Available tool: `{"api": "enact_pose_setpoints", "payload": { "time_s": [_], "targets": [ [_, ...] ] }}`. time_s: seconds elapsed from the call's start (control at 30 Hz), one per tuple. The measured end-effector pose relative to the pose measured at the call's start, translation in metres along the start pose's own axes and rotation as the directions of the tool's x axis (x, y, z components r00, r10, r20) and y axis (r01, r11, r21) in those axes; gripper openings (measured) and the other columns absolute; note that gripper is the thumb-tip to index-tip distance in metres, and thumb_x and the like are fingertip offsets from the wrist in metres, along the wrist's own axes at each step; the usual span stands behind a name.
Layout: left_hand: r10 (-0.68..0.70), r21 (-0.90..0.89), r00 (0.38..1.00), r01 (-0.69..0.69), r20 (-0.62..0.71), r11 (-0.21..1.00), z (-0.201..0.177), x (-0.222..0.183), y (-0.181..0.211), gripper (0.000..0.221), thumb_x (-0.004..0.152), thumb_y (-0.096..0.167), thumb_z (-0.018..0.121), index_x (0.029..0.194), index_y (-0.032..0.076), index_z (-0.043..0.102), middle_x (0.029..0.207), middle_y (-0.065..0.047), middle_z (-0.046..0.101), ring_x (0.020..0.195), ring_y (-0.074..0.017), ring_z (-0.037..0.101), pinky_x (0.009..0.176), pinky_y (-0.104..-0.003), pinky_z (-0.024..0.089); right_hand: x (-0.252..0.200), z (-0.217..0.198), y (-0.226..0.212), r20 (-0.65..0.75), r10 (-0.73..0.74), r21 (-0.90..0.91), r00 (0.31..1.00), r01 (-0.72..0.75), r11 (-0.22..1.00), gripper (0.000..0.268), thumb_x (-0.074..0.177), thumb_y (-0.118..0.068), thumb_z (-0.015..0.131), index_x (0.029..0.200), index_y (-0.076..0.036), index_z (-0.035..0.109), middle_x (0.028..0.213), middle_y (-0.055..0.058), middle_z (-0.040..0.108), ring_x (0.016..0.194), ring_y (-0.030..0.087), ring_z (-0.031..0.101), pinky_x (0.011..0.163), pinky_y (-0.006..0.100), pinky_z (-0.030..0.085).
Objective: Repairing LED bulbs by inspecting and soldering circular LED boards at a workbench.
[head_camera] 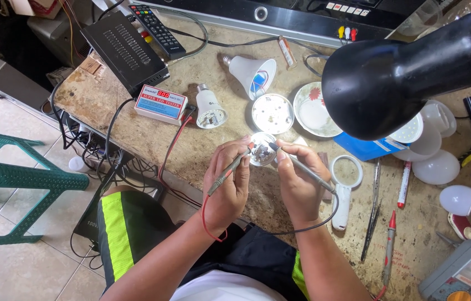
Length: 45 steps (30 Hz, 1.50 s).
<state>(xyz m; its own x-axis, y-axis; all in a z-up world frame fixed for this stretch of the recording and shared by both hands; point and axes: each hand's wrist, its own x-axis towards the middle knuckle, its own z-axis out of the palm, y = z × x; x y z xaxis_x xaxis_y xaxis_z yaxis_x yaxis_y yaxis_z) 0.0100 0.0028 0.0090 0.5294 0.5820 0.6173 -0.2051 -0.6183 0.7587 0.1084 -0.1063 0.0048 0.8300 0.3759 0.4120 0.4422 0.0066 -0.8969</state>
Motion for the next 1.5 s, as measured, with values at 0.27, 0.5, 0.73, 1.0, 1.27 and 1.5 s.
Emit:
{"api": "enact_pose_setpoints", "payload": {
  "time_s": [0.27,0.5,0.73,1.0,1.27,1.5],
  "targets": [
    [0.016,-0.008,1.000,-0.016,0.017,1.000,-0.0016,0.0000,0.0003,0.011,0.102,0.003,0.053,0.112,0.000,0.056,0.117,-0.019,0.065,0.109,-0.0412,0.069,0.088,-0.048,0.060,-0.0004,-0.0003,0.0005,0.006,0.010,0.007,1.000,-0.010,1.000,0.008,0.093,-0.002,0.070,0.097,0.005,0.068,0.105,0.026,0.075,0.103,0.032,0.073,0.083,0.040,0.061],
    [0.032,-0.059,0.999,-0.031,0.022,0.998,-0.0037,0.0023,0.0021,0.007,0.103,0.002,0.050,0.109,0.000,0.052,0.116,-0.018,0.065,0.111,-0.0394,0.069,0.088,-0.045,0.060,0.0002,-0.0003,-0.0018,-0.007,0.009,-0.004,1.000,-0.009,1.000,0.010,0.093,-0.005,0.071,0.097,0.004,0.069,0.105,0.026,0.075,0.102,0.031,0.073,0.082,0.040,0.061],
    [0.047,-0.079,0.998,-0.044,0.030,0.996,-0.0055,0.0032,0.0043,0.006,0.103,0.003,0.047,0.108,-0.001,0.050,0.115,-0.018,0.065,0.112,-0.0406,0.069,0.088,-0.045,0.061,0.0001,-0.0033,0.0004,-0.007,0.043,-0.027,0.999,-0.043,0.999,0.011,0.092,-0.005,0.072,0.097,0.004,0.070,0.102,0.026,0.076,0.097,0.029,0.074,0.079,0.039,0.061],
    [0.041,-0.076,0.998,-0.038,0.042,0.996,-0.0049,0.0020,0.0019,0.007,0.103,0.003,0.048,0.108,-0.001,0.050,0.115,-0.017,0.064,0.114,-0.0413,0.068,0.089,-0.045,0.061,-0.0007,-0.0038,0.0008,-0.009,0.055,-0.042,0.998,-0.055,0.998,0.009,0.091,-0.004,0.072,0.096,0.004,0.071,0.100,0.025,0.076,0.096,0.029,0.074,0.078,0.039,0.060],
    [0.026,-0.071,0.999,-0.022,0.048,0.997,-0.0046,0.0035,0.0040,0.007,0.104,0.003,0.048,0.109,0.000,0.050,0.115,-0.017,0.064,0.114,-0.0408,0.067,0.089,-0.045,0.061,-0.0004,-0.0029,0.0002,-0.013,0.047,-0.067,0.999,-0.047,0.997,0.008,0.091,-0.004,0.073,0.095,0.003,0.072,0.098,0.025,0.076,0.095,0.030,0.075,0.077,0.038,0.060],
    [0.021,-0.049,0.998,-0.019,0.054,0.999,-0.0041,0.0017,0.0018,0.006,0.103,0.004,0.049,0.109,0.001,0.050,0.115,-0.016,0.064,0.110,-0.0394,0.069,0.087,-0.045,0.061,-0.0015,-0.0030,0.0019,-0.012,0.052,-0.047,0.999,-0.053,0.997,0.008,0.091,-0.003,0.073,0.095,0.003,0.072,0.098,0.025,0.076,0.093,0.028,0.074,0.075,0.038,0.060]
  ]
}}
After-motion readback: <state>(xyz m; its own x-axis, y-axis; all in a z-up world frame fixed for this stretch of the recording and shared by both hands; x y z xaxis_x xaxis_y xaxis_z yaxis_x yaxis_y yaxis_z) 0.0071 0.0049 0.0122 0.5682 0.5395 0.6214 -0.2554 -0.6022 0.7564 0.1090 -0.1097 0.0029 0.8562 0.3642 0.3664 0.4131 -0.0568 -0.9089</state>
